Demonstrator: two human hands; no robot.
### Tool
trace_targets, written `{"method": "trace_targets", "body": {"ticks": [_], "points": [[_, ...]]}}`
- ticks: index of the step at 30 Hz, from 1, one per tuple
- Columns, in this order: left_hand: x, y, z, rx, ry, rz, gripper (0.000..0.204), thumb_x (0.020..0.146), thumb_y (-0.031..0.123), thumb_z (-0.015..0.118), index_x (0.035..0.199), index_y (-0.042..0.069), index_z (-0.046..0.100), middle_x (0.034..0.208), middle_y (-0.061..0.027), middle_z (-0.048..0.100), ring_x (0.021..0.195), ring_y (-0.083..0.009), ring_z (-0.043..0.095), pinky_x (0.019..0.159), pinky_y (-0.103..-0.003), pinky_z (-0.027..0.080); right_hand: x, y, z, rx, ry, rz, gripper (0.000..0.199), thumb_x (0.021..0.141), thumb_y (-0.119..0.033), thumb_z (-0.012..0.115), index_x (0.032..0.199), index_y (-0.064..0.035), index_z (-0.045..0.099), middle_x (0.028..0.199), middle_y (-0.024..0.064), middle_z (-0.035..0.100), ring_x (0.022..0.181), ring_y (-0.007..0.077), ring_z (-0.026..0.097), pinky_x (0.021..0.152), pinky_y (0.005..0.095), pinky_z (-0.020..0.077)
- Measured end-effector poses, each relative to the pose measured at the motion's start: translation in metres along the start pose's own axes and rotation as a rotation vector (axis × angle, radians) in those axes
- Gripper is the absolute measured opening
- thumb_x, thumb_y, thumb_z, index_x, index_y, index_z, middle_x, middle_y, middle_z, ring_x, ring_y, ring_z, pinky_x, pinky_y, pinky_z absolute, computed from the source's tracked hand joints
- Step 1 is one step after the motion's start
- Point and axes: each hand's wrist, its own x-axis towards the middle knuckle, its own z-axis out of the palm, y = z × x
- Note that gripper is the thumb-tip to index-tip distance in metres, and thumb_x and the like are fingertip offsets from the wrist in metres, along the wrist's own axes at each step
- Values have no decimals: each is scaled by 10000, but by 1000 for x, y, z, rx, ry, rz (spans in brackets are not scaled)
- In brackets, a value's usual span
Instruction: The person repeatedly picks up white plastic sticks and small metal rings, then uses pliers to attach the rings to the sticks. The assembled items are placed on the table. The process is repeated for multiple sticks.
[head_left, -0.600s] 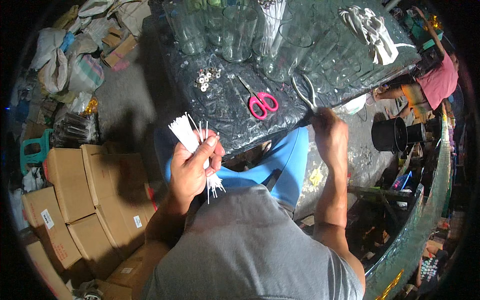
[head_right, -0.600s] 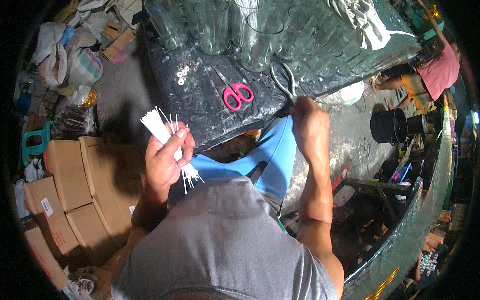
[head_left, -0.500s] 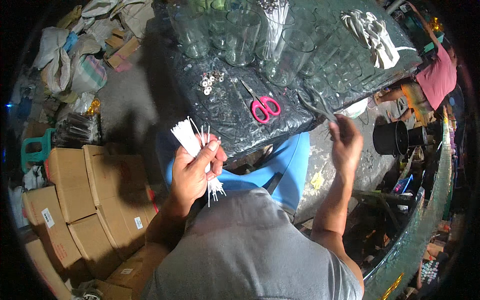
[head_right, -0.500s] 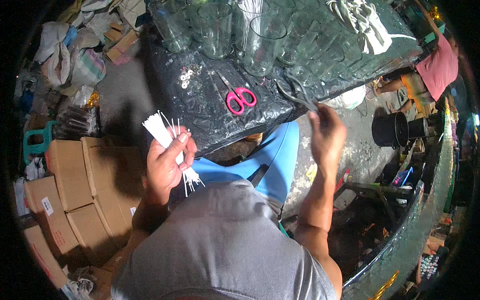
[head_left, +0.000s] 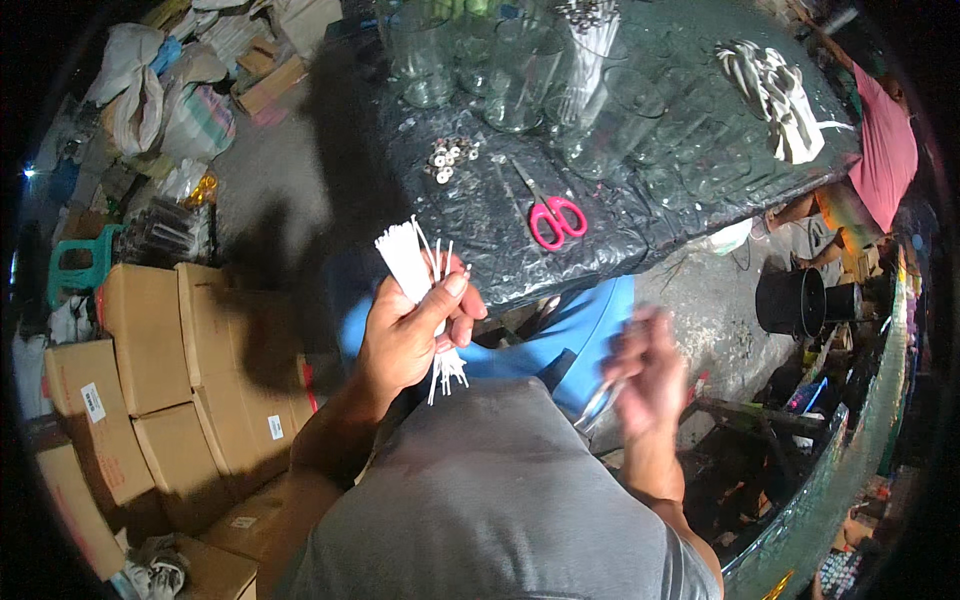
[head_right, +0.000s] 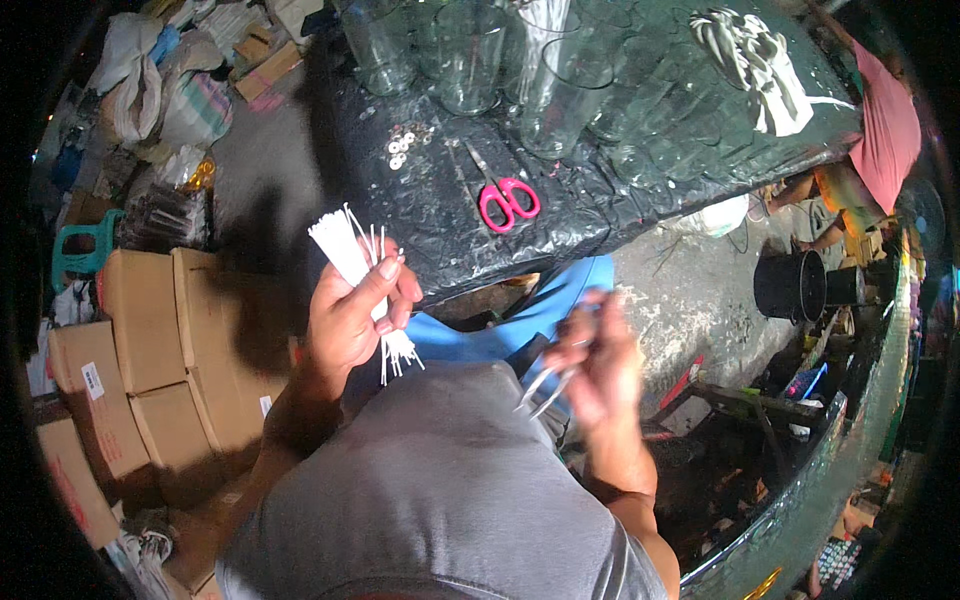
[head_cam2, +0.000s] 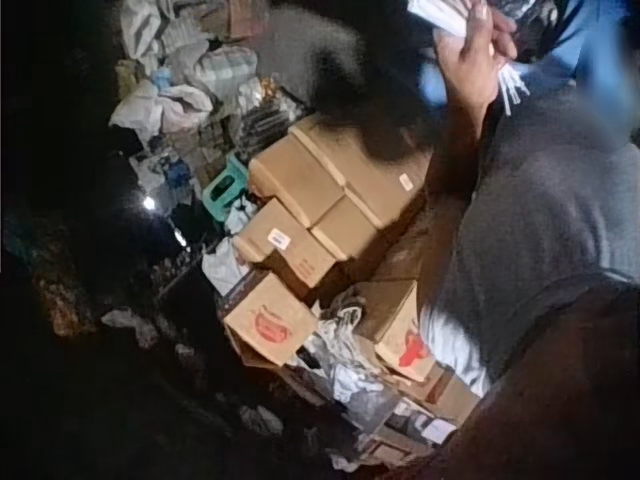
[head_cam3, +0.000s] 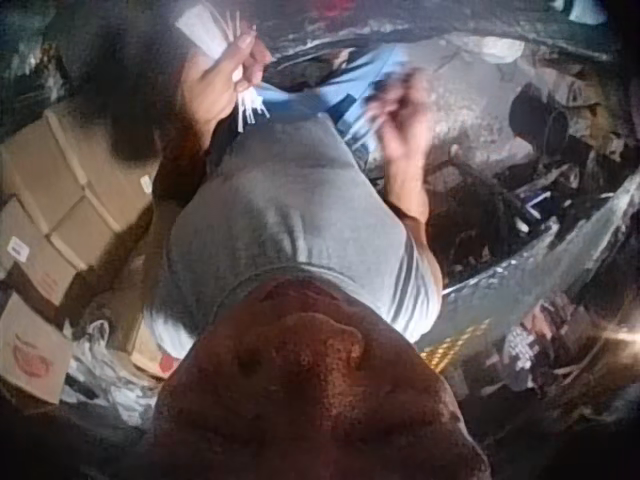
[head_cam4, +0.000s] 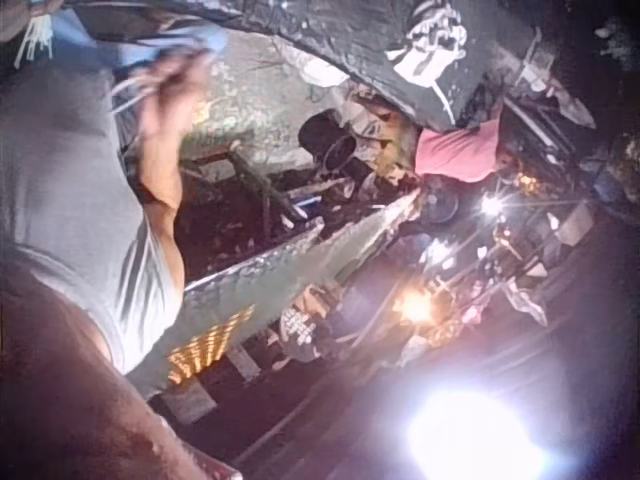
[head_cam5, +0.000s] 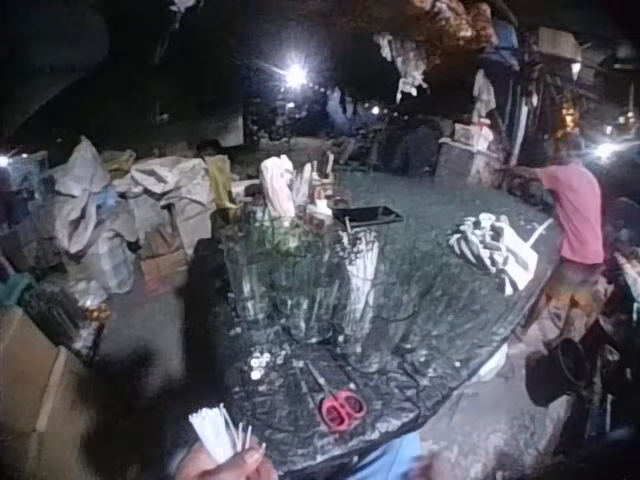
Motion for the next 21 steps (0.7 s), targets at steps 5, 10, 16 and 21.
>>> {"method": "trace_targets", "body": {"ticks": [5, 10, 16, 21], "points": [[-2, 3, -3, -37, 16, 41, 237, 1031, 141, 541, 1227, 15, 496, 809, -151, 648, 538, -142, 562, 439, -227, 337, -12, 56, 40, -174, -12, 465, 626, 1015, -77, 535, 1568, -148, 252, 1102, 160, 611, 979, 304, 665, 837, 497, 558], [-3, 12, -9, -114, -79, 37, 343, 1020, 150, 562, 1309, -10, 468, 808, -144, 654, 543, -146, 572, 431, -226, 344, 8, 34, 54, -1209, 9, 150, 386, 1013, -120, 586, 1346, -29, 412, 890, 89, 644, 743, 156, 606, 662, 317, 505], [-4, 9, -13, -39, -75, 30, 294, 1026, 136, 550, 1273, -14, 496, 789, -144, 653, 546, -145, 581, 425, -225, 336, 43, 21, 70, -1876, -39, 117, 439, 979, -297, 664, 708, 40, 589, 563, 162, 520, 513, 228, 530, 527, 394, 416], [-9, 9, -12, 53, -76, 30, 276, 1031, 148, 546, 1256, -9, 509, 789, -140, 655, 553, -142, 587, 430, -222, 341, 53, 38, 74, -2048, -257, 17, 423, 994, -303, 615, 739, 31, 567, 670, 217, 559, 649, 430, 570, 615, 492, 456]]}}
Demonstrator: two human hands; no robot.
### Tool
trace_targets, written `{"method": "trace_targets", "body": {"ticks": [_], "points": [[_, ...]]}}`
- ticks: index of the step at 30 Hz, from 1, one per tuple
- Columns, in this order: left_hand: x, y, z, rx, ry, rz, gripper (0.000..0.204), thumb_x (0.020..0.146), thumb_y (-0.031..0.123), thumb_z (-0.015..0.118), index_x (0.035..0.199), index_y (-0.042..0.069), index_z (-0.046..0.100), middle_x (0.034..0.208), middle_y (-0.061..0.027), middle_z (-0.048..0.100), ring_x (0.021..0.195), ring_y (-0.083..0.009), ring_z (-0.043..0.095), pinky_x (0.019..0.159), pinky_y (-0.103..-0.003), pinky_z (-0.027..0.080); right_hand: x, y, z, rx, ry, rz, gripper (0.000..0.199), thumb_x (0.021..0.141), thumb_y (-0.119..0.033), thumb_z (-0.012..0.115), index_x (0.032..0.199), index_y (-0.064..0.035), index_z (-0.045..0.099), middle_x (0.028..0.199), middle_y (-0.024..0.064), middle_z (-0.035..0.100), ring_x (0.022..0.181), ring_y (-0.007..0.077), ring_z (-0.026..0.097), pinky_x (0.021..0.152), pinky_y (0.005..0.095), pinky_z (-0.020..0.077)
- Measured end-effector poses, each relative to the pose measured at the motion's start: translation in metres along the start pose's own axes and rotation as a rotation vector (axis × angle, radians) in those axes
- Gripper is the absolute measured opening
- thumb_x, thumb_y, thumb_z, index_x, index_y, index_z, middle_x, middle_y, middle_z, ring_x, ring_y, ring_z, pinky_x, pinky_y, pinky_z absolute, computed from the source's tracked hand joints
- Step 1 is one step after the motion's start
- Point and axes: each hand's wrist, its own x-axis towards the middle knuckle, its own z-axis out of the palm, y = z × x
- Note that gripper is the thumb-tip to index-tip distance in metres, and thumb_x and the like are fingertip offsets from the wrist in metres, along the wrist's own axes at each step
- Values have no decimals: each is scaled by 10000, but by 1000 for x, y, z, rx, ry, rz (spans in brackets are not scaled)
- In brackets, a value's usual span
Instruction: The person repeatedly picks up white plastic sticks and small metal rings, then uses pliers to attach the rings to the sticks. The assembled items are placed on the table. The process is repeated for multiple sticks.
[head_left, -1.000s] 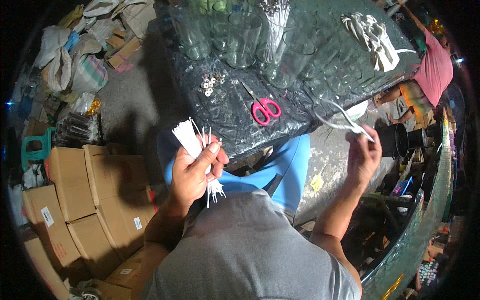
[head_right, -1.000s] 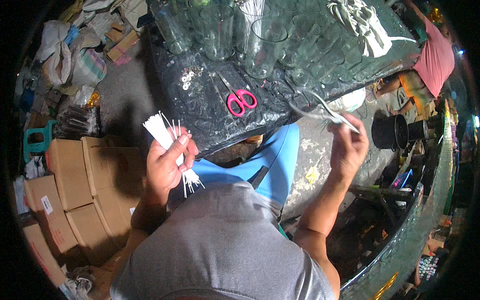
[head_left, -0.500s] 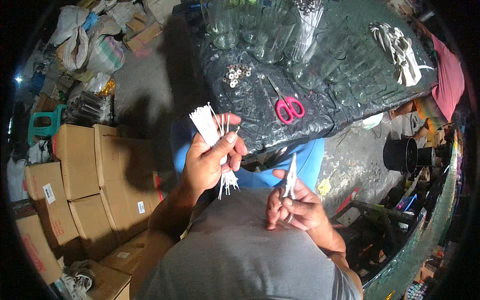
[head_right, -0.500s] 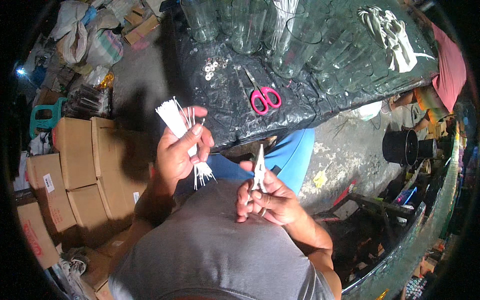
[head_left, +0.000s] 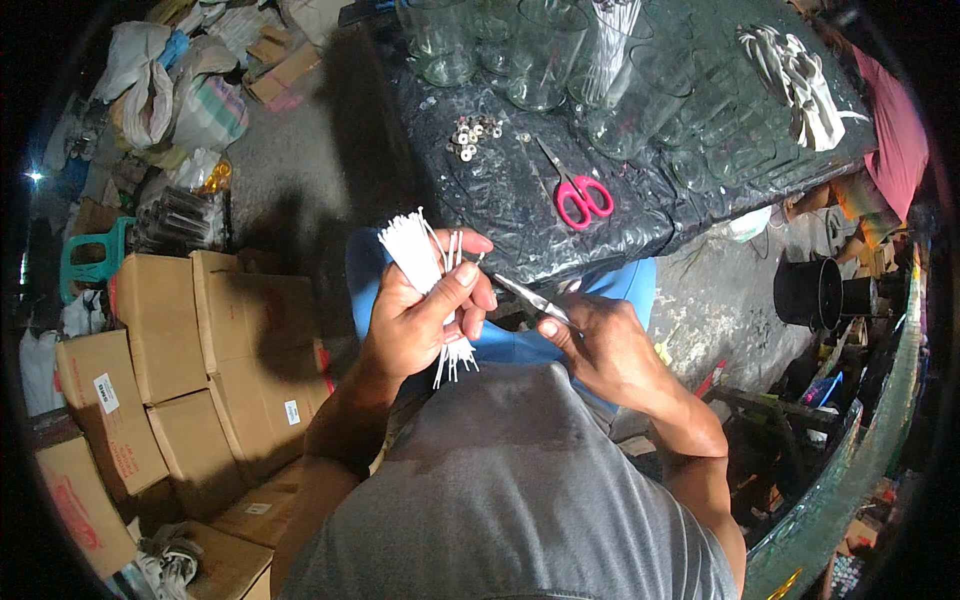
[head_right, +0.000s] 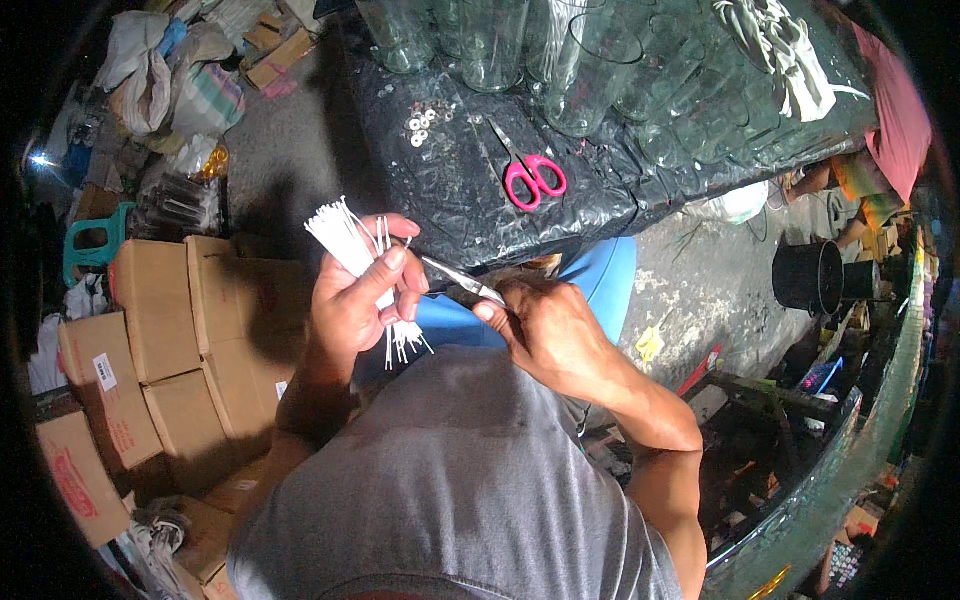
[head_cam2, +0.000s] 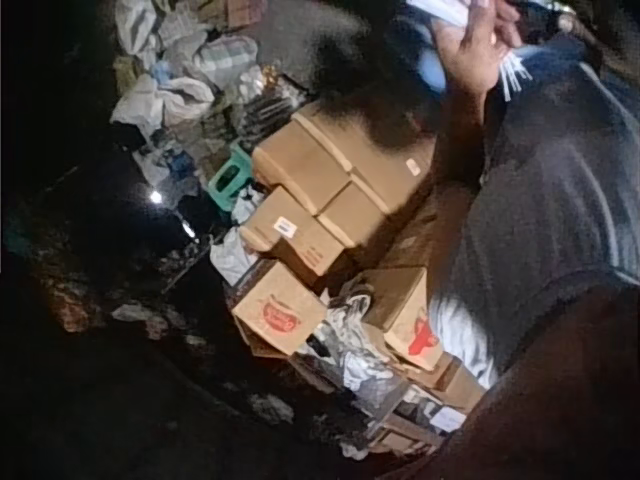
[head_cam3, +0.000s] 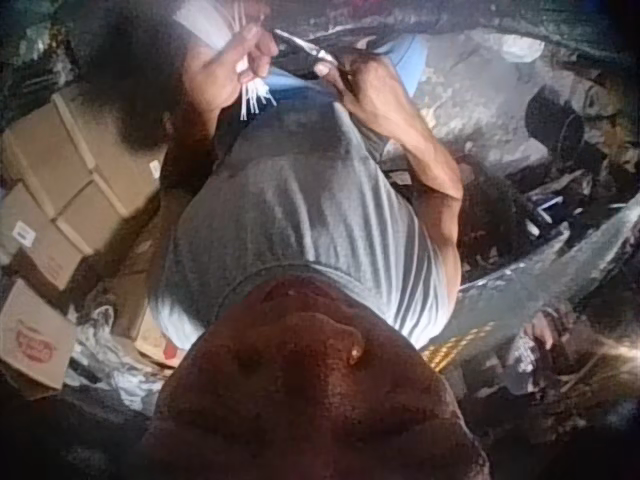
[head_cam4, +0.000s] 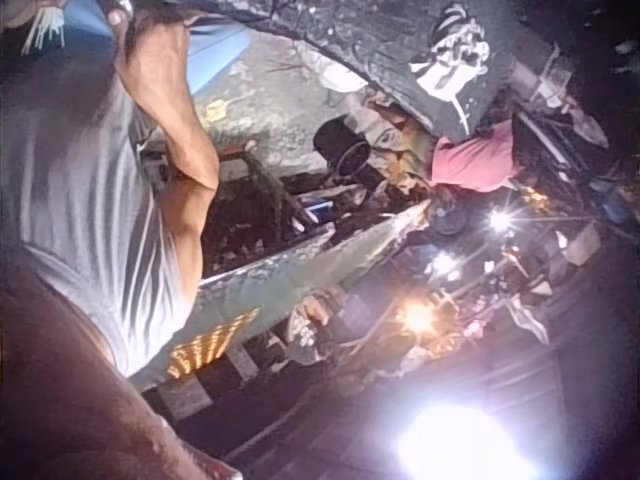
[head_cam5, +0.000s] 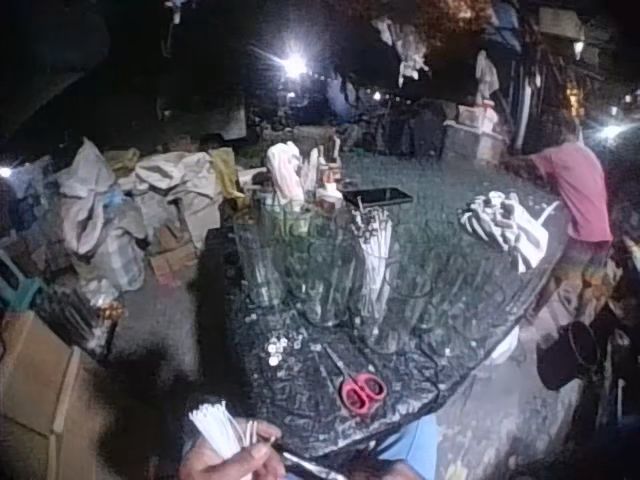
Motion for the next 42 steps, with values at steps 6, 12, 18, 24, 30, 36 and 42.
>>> {"method": "trace_targets", "body": {"ticks": [6, 12, 18, 24, 30, 36, 42], "points": [[-2, -1, 5, 62, -1, -12, 279, 1038, 162, 541, 1251, -16, 513, 779, -121, 656, 563, -138, 598, 442, -217, 356, 5, 2, 8, 0, 43, -56, 398, 981, -261, 628, 723, 29, 539, 695, 214, 542, 670, 423, 577, 620, 492, 452], [-3, -4, 11, 164, 14, 46, 260, 1038, 142, 536, 1240, -20, 519, 791, -112, 654, 568, -123, 590, 459, -215, 371, 7, 5, 10, -20, 116, -98, 352, 965, -244, 653, 775, 32, 545, 727, 214, 553, 695, 429, 588, 633, 492, 456], [-4, -7, 19, 407, 74, 147, 241, 1042, 145, 534, 1216, -22, 536, 801, -93, 647, 598, -95, 569, 511, -214, 409, 7, -7, 2, 109, 144, 65, 311, 951, -249, 674, 888, 33, 560, 812, 229, 618, 745, 437, 635, 646, 487, 480], [-8, -8, 27, 542, 62, 185, 270, 1036, 152, 551, 1234, -32, 546, 817, -85, 644, 648, -93, 569, 585, -239, 448, 8, 16, 4, 51, 97, -64, 261, 916, -227, 725, 968, 7, 621, 784, 205, 641, 648, 386, 655, 567, 459, 468], [-19, 14, 18, 673, 18, 88, 236, 1007, 108, 582, 1177, -52, 612, 816, -82, 660, 659, -103, 582, 616, -256, 474, 1, 21, -18, 15, 252, 13, 309, 926, -274, 707, 872, 2, 581, 726, 217, 600, 674, 432, 613, 588, 480, 461], [-18, 15, -3, 849, 92, 78, 166, 1009, 153, 596, 1021, 1, 660, 728, -40, 652, 585, -97, 573, 553, -277, 461, 7, 31, -42, -146, 383, 55, 273, 955, -235, 665, 992, 22, 579, 793, 222, 579, 751, 451, 593, 651, 492, 459], [3, 11, -25, 1006, 321, 245, 203, 1012, 188, 597, 935, 9, 651, 688, -32, 623, 565, -92, 538, 528, -271, 426, 25, 48, -57, -320, 486, 51, 234, 877, -141, 694, 1042, 10, 623, 894, 202, 595, 846, 413, 614, 742, 499, 496]]}}
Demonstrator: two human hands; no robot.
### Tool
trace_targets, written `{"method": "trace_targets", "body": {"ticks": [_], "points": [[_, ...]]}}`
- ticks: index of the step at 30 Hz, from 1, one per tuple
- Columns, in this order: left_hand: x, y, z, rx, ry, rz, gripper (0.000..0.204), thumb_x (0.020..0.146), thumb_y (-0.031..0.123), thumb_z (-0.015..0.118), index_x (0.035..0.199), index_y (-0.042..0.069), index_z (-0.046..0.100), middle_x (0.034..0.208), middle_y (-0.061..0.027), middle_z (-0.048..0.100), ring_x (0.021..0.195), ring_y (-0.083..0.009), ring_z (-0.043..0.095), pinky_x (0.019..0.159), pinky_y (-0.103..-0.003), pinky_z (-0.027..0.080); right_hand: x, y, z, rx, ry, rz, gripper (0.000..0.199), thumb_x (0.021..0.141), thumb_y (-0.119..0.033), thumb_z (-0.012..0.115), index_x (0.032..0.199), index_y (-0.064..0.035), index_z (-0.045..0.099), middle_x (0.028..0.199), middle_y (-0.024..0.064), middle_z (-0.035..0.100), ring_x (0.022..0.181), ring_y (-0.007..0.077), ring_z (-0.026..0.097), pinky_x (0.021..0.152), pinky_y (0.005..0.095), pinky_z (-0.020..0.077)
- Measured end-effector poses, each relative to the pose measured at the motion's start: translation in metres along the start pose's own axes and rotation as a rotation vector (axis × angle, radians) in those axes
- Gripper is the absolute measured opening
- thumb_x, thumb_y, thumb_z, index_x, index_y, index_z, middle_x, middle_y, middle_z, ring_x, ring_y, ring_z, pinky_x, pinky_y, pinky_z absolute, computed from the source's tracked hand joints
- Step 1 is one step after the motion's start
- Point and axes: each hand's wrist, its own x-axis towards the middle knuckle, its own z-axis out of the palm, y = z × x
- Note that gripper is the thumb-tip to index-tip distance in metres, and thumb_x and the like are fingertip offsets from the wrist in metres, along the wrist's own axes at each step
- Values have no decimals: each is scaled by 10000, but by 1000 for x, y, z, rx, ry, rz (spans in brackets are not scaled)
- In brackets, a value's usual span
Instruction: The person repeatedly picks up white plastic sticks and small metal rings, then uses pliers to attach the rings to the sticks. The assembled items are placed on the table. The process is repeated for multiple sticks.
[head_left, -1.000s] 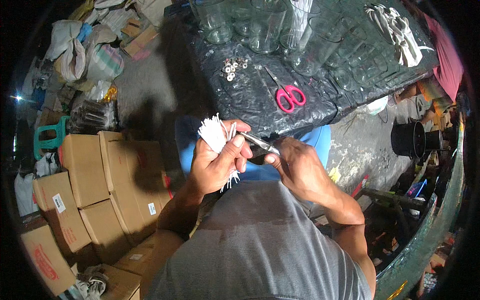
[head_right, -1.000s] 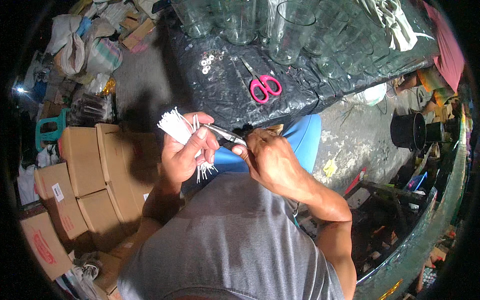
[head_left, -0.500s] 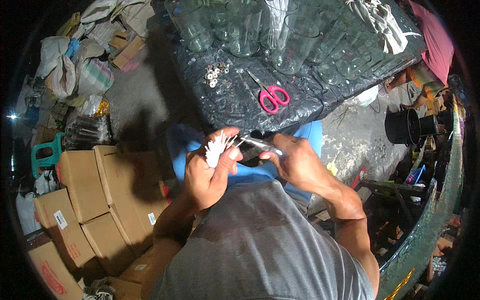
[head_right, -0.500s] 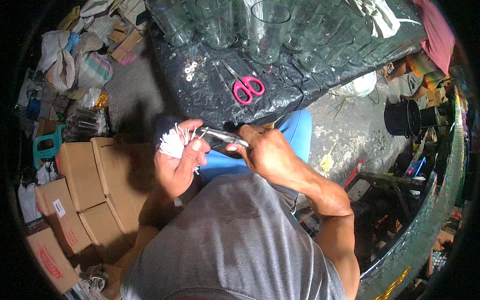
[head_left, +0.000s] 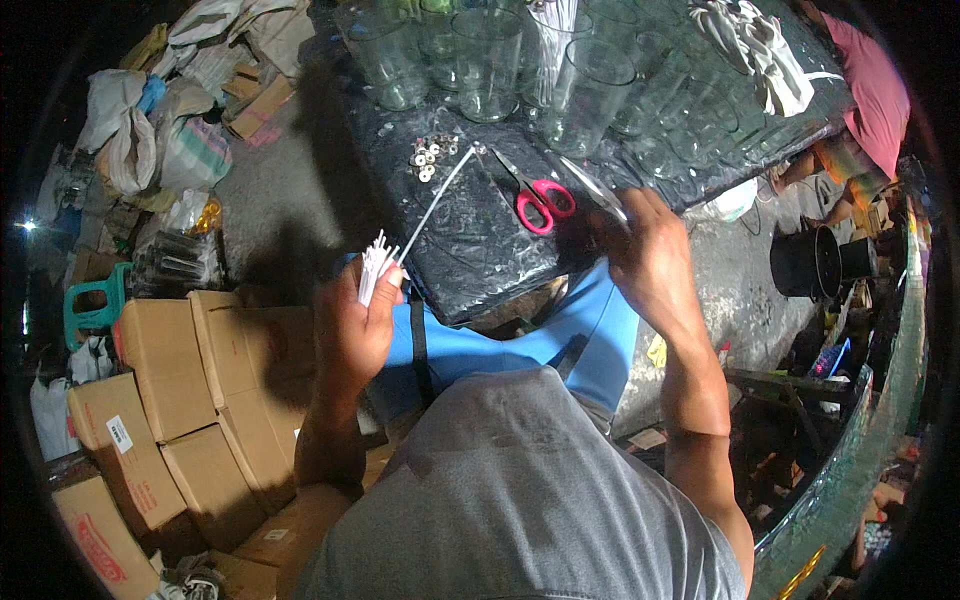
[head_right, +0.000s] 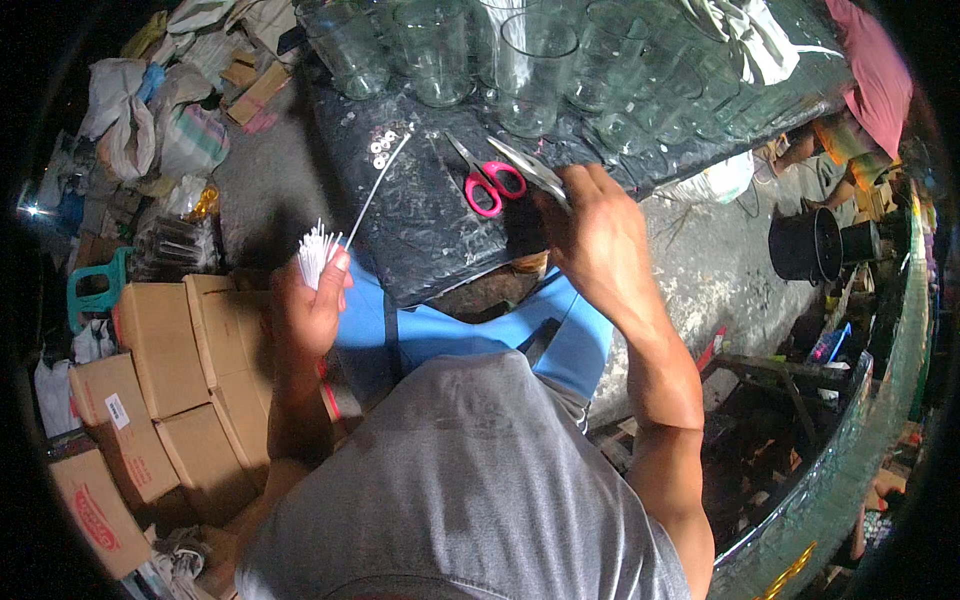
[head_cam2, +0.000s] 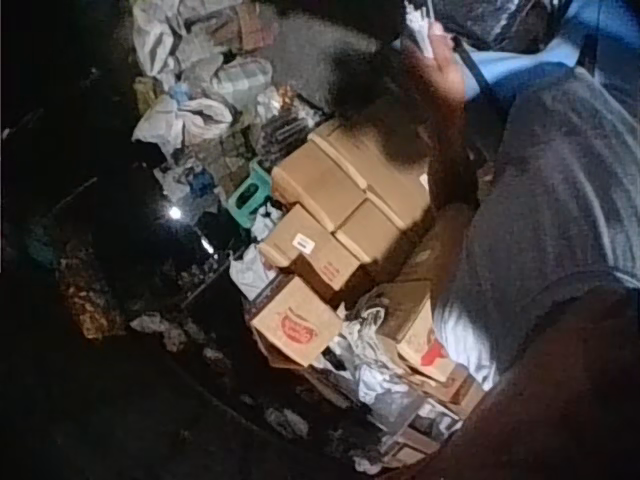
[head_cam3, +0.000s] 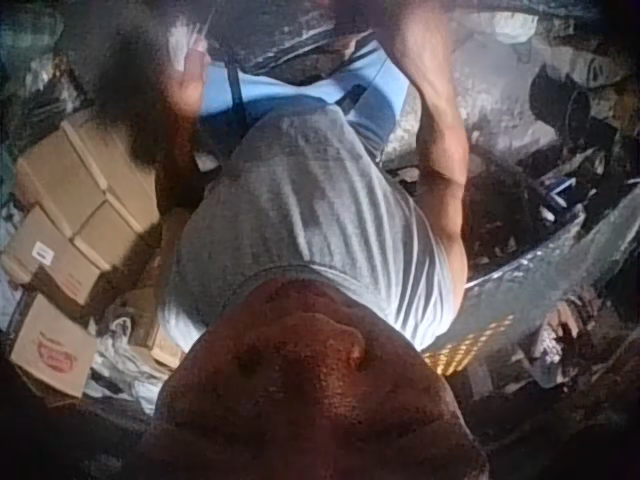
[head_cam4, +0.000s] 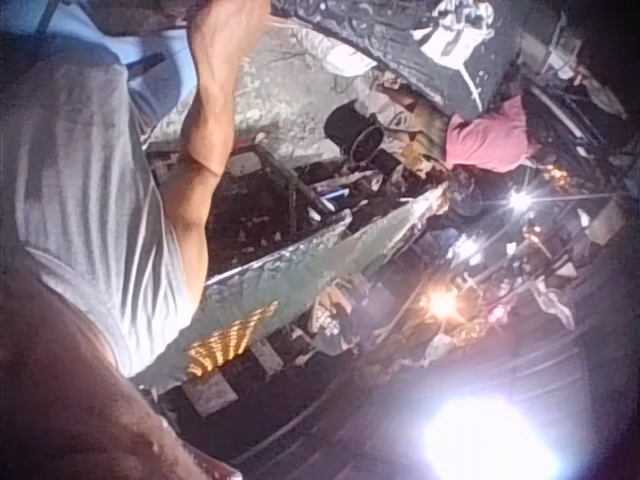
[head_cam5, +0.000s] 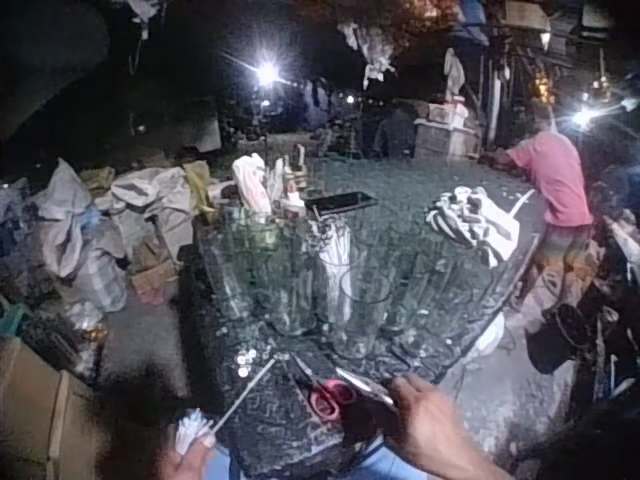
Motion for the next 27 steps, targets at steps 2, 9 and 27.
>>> {"method": "trace_targets", "body": {"ticks": [2, 9, 27], "points": [[7, 2, 3, 118, 18, 63, 207, 1003, 187, 605, 912, 4, 643, 672, -52, 629, 577, -114, 570, 531, -297, 435, 8, 2, 16, -13, -10, -63, 240, 864, -166, 713, 1016, 3, 636, 894, 198, 606, 843, 409, 622, 725, 498, 500], [17, 9, 7, 339, -65, 170, 137, 951, 119, 630, 890, -5, 625, 697, -171, 627, 626, -316, 640, 582, -392, 462, 35, -6, 36, -54, -82, -16, 338, 849, -323, 723, 892, -2, 628, 889, 217, 651, 832, 424, 658, 717, 510, 522], [-12, 33, 13, 83, -20, 253, 192, 925, 29, 634, 1102, -18, 690, 921, -153, 654, 833, -260, 666, 743, -346, 513, 88, -20, 68, 16, -9, -355, 197, 737, -114, 684, 893, 0, 649, 868, 216, 654, 831, 433, 660, 731, 509, 541]]}}
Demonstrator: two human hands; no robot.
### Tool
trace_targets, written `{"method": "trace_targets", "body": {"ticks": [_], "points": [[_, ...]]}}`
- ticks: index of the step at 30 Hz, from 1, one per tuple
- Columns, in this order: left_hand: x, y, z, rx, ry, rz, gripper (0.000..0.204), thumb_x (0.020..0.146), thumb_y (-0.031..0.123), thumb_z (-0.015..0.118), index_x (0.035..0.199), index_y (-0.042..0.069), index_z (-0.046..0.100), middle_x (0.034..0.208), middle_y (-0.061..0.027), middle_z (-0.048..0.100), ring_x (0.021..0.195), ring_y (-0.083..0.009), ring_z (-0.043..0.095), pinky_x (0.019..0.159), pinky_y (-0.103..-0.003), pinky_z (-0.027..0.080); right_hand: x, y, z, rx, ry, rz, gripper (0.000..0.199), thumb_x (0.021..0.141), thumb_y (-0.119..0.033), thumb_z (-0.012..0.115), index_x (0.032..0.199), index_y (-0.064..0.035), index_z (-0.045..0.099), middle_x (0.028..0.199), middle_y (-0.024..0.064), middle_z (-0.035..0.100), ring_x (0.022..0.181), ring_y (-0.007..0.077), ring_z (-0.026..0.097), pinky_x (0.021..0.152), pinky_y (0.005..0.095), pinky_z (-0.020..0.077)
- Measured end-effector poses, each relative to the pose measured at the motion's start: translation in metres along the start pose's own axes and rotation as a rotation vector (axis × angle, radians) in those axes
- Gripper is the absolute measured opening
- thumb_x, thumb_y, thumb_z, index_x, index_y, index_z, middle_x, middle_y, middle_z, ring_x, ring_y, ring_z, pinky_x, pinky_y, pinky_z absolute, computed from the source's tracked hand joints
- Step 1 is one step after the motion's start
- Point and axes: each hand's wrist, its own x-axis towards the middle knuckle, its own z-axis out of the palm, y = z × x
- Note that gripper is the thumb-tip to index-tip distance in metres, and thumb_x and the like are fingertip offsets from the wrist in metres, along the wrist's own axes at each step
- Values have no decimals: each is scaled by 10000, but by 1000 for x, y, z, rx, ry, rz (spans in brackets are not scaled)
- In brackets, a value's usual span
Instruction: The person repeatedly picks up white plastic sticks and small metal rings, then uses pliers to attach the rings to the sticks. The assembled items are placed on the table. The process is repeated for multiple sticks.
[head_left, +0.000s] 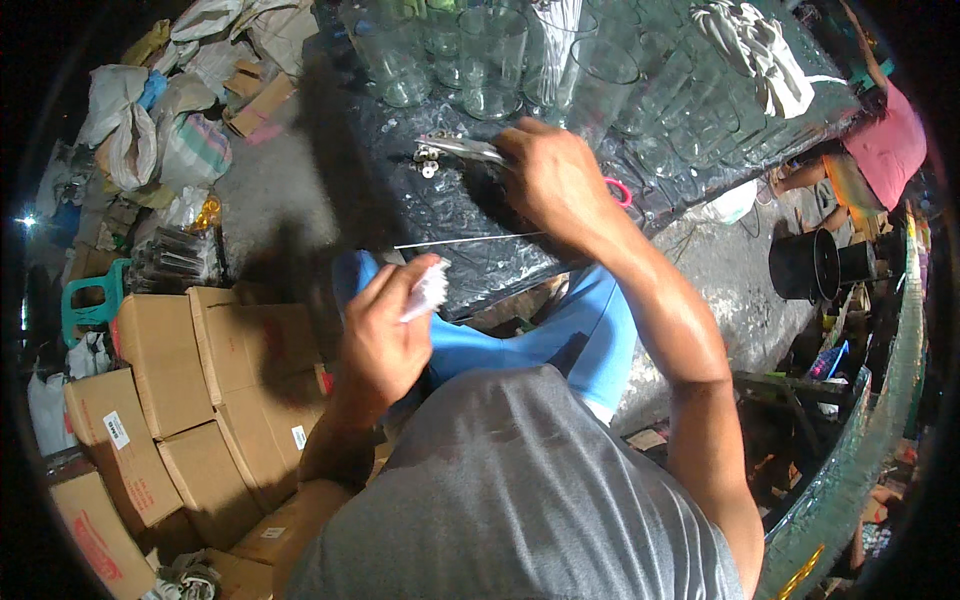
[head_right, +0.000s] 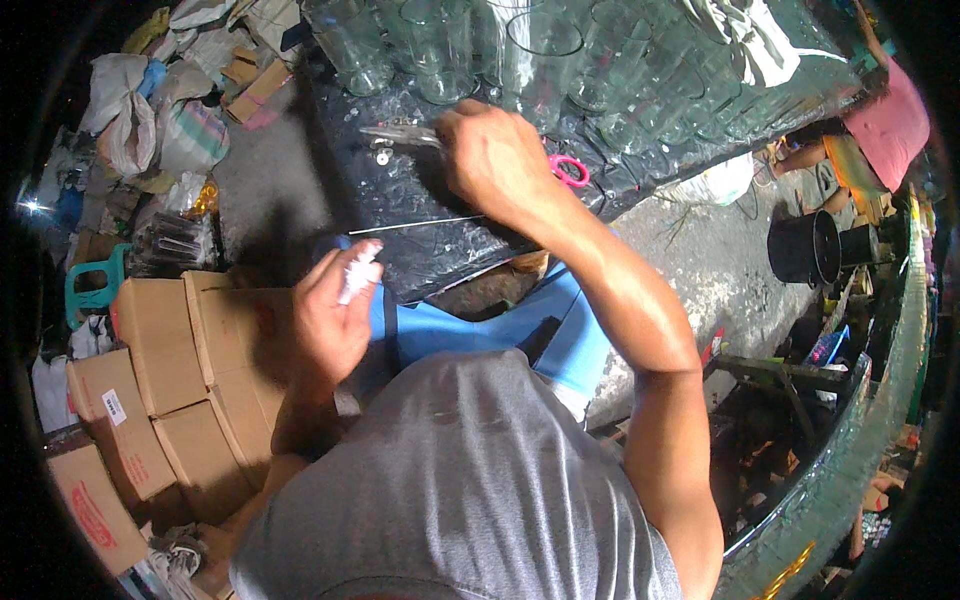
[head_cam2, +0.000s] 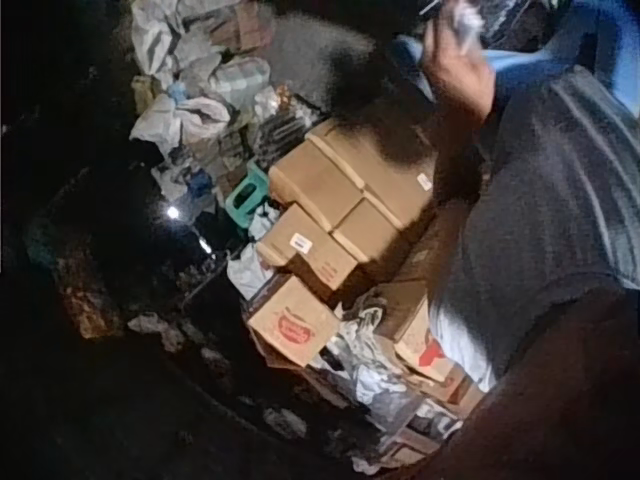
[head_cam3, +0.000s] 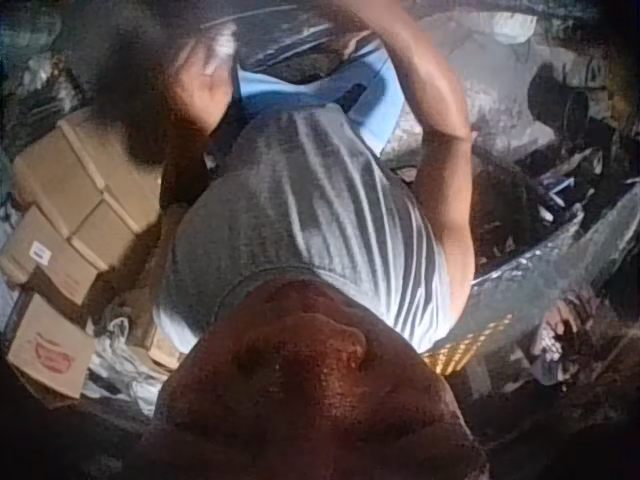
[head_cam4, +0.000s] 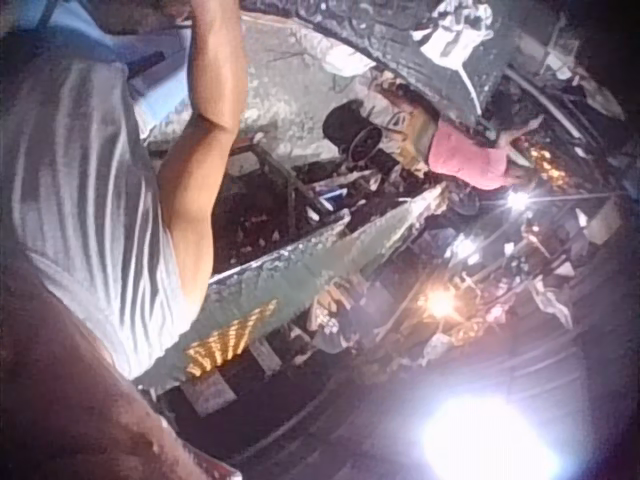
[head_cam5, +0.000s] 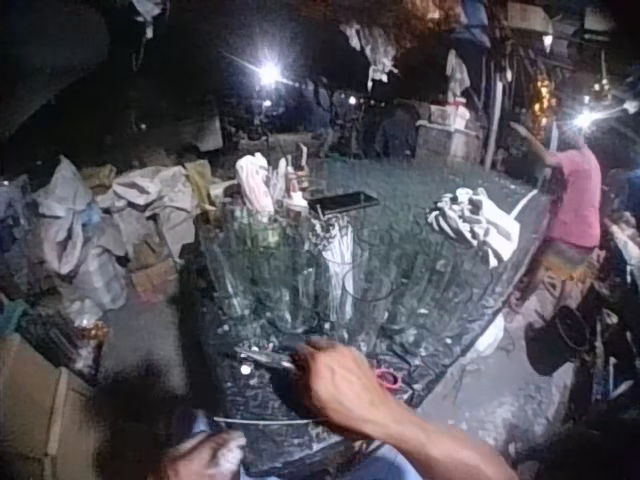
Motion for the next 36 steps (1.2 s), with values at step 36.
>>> {"method": "trace_targets", "body": {"ticks": [36], "points": [[141, -92, -22, 546, -57, 25, 197, 899, 165, 667, 940, -24, 632, 889, -226, 637, 862, -445, 611, 743, -497, 473, -2, -8, -41, 192, -155, -84, 231, 812, -1, 638, 1033, 52, 600, 1001, 233, 614, 947, 452, 605, 832, 493, 494]]}}
